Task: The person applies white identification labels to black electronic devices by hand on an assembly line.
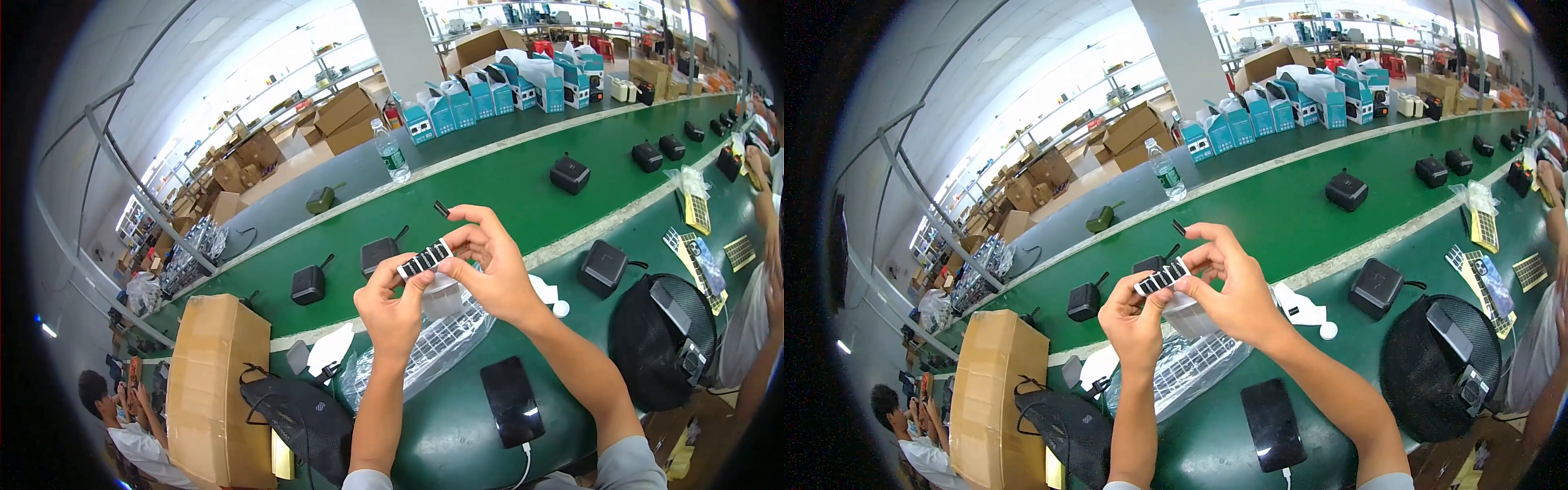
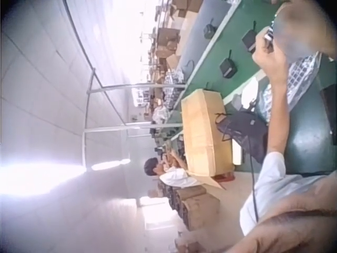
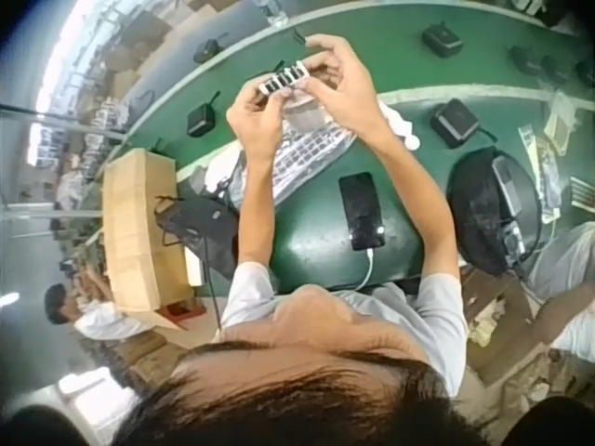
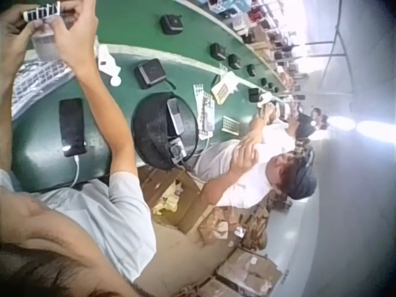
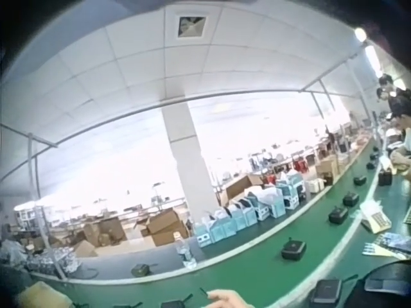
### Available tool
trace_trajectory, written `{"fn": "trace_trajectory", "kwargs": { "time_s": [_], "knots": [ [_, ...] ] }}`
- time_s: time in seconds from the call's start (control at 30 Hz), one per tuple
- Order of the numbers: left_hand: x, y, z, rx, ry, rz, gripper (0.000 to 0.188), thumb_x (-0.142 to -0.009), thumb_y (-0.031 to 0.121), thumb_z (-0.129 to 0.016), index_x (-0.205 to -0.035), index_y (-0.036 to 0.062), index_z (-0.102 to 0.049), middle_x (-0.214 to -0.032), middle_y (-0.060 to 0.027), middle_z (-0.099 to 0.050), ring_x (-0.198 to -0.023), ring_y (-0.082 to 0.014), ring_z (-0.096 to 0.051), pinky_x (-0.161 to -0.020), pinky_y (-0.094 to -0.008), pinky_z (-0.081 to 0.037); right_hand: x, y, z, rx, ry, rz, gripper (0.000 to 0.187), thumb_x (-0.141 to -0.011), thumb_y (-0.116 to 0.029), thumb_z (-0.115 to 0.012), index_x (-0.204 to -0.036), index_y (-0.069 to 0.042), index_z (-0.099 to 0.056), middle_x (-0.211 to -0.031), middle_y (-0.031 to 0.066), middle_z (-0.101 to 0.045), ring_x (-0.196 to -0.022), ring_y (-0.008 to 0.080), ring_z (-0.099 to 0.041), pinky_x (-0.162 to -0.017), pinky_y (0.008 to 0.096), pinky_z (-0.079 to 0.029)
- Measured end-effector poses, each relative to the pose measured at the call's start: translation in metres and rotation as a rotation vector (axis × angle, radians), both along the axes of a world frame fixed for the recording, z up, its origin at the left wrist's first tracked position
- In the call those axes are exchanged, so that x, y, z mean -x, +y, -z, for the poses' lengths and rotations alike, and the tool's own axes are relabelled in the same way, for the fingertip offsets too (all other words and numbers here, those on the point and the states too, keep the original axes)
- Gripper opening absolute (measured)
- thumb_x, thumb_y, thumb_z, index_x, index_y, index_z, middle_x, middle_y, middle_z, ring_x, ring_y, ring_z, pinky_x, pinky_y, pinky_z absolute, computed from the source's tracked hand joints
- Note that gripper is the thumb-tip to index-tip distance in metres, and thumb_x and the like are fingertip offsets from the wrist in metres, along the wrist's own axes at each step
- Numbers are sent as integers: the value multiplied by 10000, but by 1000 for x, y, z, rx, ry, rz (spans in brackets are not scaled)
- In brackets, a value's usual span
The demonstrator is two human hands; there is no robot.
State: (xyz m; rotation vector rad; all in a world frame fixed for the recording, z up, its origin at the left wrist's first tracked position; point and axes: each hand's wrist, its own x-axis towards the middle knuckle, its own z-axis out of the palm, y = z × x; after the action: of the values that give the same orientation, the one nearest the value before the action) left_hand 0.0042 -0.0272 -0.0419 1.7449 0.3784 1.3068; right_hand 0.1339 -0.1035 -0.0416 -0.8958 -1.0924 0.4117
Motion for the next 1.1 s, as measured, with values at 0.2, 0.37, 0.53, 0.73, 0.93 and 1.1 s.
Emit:
{"fn": "trace_trajectory", "kwargs": {
  "time_s": [0.2,0.37,0.53,0.73,0.93,1.1],
  "knots": [
    [1,-2,4,44,-81,23,163,-819,33,-752,-942,-57,-695,-774,-25,-675,-700,-56,-586,-607,-191,-457,5,4,8,-76,180,-92,486,-838,33,-679,-1238,-23,-409,-825,16,-542,-777,82,-549,-705,219,-446],
    [0,-6,2,58,-54,46,137,-830,41,-745,-925,-48,-704,-741,-1,-649,-663,-37,-538,-564,-189,-423,8,-1,6,-69,339,-209,475,-833,61,-659,-1220,-33,-401,-796,-3,-501,-749,52,-509,-682,200,-421],
    [-7,-10,0,80,-77,13,116,-843,39,-715,-903,-58,-702,-753,-4,-651,-659,-31,-532,-540,-194,-416,6,4,10,-79,312,-173,529,-818,93,-647,-1252,-42,-377,-852,22,-534,-820,82,-547,-742,225,-457],
    [-4,-6,-5,-261,54,-154,142,-753,-55,-714,-884,1,-721,-802,-67,-689,-630,-104,-603,-557,-222,-470,5,9,15,-192,280,-140,570,-826,86,-656,-1295,-46,-361,-922,70,-584,-926,138,-575,-833,270,-482],
    [-5,6,-5,-843,-69,-271,226,-631,-89,-704,-837,4,-709,-801,-107,-681,-732,-240,-677,-608,-294,-543,-9,13,19,-276,49,-100,553,-812,88,-675,-1267,-46,-392,-926,107,-648,-990,200,-601,-872,324,-494],
    [-2,6,-11,-1093,-87,-374,224,-621,-58,-716,-837,0,-710,-810,-103,-682,-732,-229,-673,-595,-300,-544,-5,12,21,-244,56,-70,521,-809,121,-641,-1243,-41,-404,-950,125,-668,-1007,220,-619,-897,352,-495]
  ]
}}
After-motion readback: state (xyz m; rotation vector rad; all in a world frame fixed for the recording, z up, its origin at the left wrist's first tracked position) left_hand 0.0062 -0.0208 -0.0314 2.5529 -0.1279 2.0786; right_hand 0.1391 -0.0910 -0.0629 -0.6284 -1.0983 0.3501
